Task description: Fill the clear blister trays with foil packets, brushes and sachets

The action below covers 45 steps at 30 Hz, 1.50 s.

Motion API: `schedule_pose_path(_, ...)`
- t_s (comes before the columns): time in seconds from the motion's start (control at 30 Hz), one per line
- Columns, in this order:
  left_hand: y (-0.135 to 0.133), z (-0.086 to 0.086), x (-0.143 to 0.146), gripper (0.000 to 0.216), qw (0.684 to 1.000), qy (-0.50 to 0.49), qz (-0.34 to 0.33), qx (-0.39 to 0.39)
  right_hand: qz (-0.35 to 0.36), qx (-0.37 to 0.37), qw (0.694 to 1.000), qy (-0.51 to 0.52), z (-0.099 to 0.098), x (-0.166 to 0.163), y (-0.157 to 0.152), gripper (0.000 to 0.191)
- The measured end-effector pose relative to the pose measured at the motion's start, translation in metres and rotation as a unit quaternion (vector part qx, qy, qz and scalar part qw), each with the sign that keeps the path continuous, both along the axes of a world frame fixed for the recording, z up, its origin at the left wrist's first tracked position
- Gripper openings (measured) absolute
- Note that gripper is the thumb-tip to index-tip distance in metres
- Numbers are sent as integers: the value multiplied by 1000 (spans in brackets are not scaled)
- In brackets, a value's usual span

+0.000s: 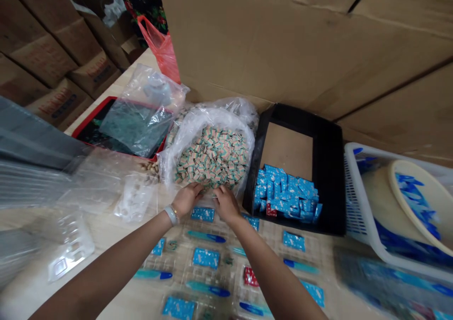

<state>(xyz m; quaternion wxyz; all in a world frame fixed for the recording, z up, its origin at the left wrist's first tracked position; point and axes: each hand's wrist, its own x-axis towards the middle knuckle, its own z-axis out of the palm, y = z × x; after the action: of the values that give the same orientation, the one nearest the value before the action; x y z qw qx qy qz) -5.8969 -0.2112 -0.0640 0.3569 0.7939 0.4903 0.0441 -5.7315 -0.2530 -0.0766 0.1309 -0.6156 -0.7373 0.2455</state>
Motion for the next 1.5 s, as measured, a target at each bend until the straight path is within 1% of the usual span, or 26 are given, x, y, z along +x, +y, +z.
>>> schedule_pose_path(0.1,4,3,0,30,999,-5,-32,-17,11,5,1000,-10,-3,1,-1,14)
schedule_pose_path(0.17,5,2,0,32,999,-20,-41,-16,15,2,1000,-3,-4,1,-1,14)
schedule_pose_path(0.27,7,-2,-3,33,997,-59,-43,-4,26,-8,1000,14,-3,3,2,17)
schedule_pose_path(0.37,9,-9,-6,33,994,-94,-48,1,35,-21,999,13,-1,4,4,15)
schedule_pose_path(0.47,9,-12,-6,32,994,-100,-46,-2,30,-23,999,-1,-1,3,6,14)
schedule_pose_path(0.53,7,-10,-3,29,995,-74,-64,-1,33,-11,999,-16,-2,1,5,16)
schedule_pose_path(0.6,2,-7,2,29,994,-23,-102,10,46,0,998,-38,-3,-1,5,17)
schedule_pose_path(0.7,-2,-5,7,32,985,46,-159,47,52,7,996,-76,-3,-4,6,16)
schedule_pose_path(0.77,-1,-7,9,31,979,62,-178,75,39,8,995,-91,0,-6,6,17)
schedule_pose_path(0.83,4,-11,9,30,980,63,-164,97,18,9,996,-87,8,-8,5,17)
schedule_pose_path(0.87,7,-13,10,30,982,60,-145,106,1,15,997,-72,13,-9,2,16)
schedule_pose_path(0.97,11,-12,11,30,990,46,-44,127,-73,46,996,15,29,-8,-18,12)
schedule_pose_path(1.03,3,-3,17,31,990,35,37,129,-129,51,986,95,37,0,-43,10)
schedule_pose_path(1.07,-5,3,24,32,990,23,68,125,-156,46,978,132,40,7,-59,9)
schedule_pose_path(1.1,-17,11,33,32,990,6,84,115,-181,41,968,169,41,17,-77,8)
schedule_pose_path(1.13,-32,19,46,32,991,-16,85,101,-204,35,957,205,40,30,-96,7)
schedule_pose_path(1.17,-49,26,63,31,993,-41,70,85,-227,29,944,238,40,45,-116,8)
schedule_pose_path(1.2,-66,32,83,30,995,-66,39,66,-250,23,930,268,38,63,-137,8)
schedule_pose_path(1.27,-99,36,128,26,994,-98,-17,48,-300,16,905,301,34,105,-175,13)
schedule_pose_path(1.33,-122,31,172,23,993,-86,-49,57,-342,29,894,290,30,151,-208,18)
schedule_pose_path(1.4,-132,19,207,23,994,-27,-76,76,-377,52,891,249,26,197,-232,21)
schedule_pose_path(1.43,-133,13,219,23,993,4,-87,84,-389,64,891,223,24,218,-241,22)
schedule_pose_path(1.5,-133,3,234,24,988,49,-109,98,-394,79,899,174,20,252,-250,21)
